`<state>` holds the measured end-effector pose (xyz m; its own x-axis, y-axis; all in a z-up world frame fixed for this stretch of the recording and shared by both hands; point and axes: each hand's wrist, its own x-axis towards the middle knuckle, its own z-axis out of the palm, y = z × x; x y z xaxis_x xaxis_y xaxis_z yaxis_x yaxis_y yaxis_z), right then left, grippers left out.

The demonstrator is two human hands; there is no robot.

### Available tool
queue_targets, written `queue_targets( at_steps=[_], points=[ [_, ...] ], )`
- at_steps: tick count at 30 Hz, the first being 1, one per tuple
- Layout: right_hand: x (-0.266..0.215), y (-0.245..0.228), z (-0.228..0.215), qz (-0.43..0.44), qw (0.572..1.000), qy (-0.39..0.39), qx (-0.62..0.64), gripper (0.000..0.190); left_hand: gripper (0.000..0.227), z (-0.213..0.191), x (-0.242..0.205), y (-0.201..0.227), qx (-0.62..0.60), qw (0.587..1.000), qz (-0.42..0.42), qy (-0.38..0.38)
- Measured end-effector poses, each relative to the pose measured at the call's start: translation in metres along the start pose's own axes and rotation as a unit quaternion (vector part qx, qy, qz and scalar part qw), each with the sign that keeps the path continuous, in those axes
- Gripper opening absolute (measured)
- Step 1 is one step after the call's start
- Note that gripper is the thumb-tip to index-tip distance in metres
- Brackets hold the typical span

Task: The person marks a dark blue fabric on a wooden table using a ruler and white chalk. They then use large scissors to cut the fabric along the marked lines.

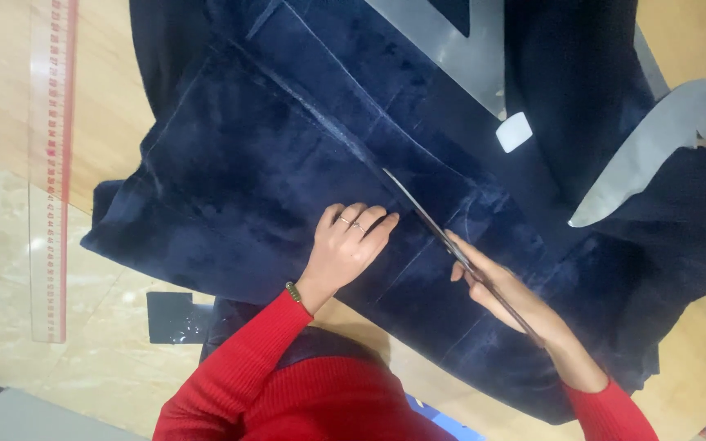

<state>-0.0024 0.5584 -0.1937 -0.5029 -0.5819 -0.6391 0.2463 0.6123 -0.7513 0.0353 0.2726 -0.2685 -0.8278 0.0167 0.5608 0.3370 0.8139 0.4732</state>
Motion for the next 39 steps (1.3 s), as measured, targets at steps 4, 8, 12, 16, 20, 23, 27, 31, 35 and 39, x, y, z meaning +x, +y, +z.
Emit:
queue_targets(
  at_steps=[4,8,12,16,20,23,27,31,35,39],
  points=[
    [0.008,-0.012,-0.002,-0.005,1.0,0.0,-0.03,0.094,0.006,0.002,-0.002,0.0,0.005,1.0,0.004,0.0],
    [0.011,-0.001,-0.002,-0.003,0.999,0.003,-0.032,0.095,0.007,-0.004,0.007,0.001,-0.002,1.0,-0.001,0.01],
    [0.012,0.011,0.0,-0.003,0.999,0.009,-0.04,0.092,0.008,0.001,-0.001,0.0,0.0,1.0,0.004,-0.002],
    [0.014,0.012,0.001,0.004,0.998,0.025,-0.055,0.089,0.007,0.001,-0.001,-0.001,-0.001,1.0,0.005,-0.008],
    [0.017,0.001,0.002,0.01,0.997,0.034,-0.066,0.086,0.007,0.0,0.001,0.0,0.002,1.0,0.005,-0.007],
    [0.021,-0.019,0.001,0.008,0.997,0.041,-0.063,0.077,0.006,-0.001,0.001,0.0,-0.004,1.0,0.0,-0.012],
    [0.022,-0.019,0.001,0.013,0.996,0.053,-0.069,0.065,0.008,0.002,-0.002,-0.001,-0.003,1.0,0.002,-0.013],
    [0.018,-0.002,0.002,0.021,0.996,0.062,-0.065,0.057,0.008,0.003,-0.003,-0.002,-0.005,1.0,0.005,-0.008],
    [0.015,-0.009,0.002,0.018,0.995,0.06,-0.079,0.056,0.008,0.005,-0.005,-0.002,-0.009,1.0,0.007,-0.004],
    [0.016,0.002,-0.001,0.017,0.998,0.018,-0.057,0.078,0.007,-0.001,0.003,-0.001,-0.01,1.0,0.0,0.006]
  ],
)
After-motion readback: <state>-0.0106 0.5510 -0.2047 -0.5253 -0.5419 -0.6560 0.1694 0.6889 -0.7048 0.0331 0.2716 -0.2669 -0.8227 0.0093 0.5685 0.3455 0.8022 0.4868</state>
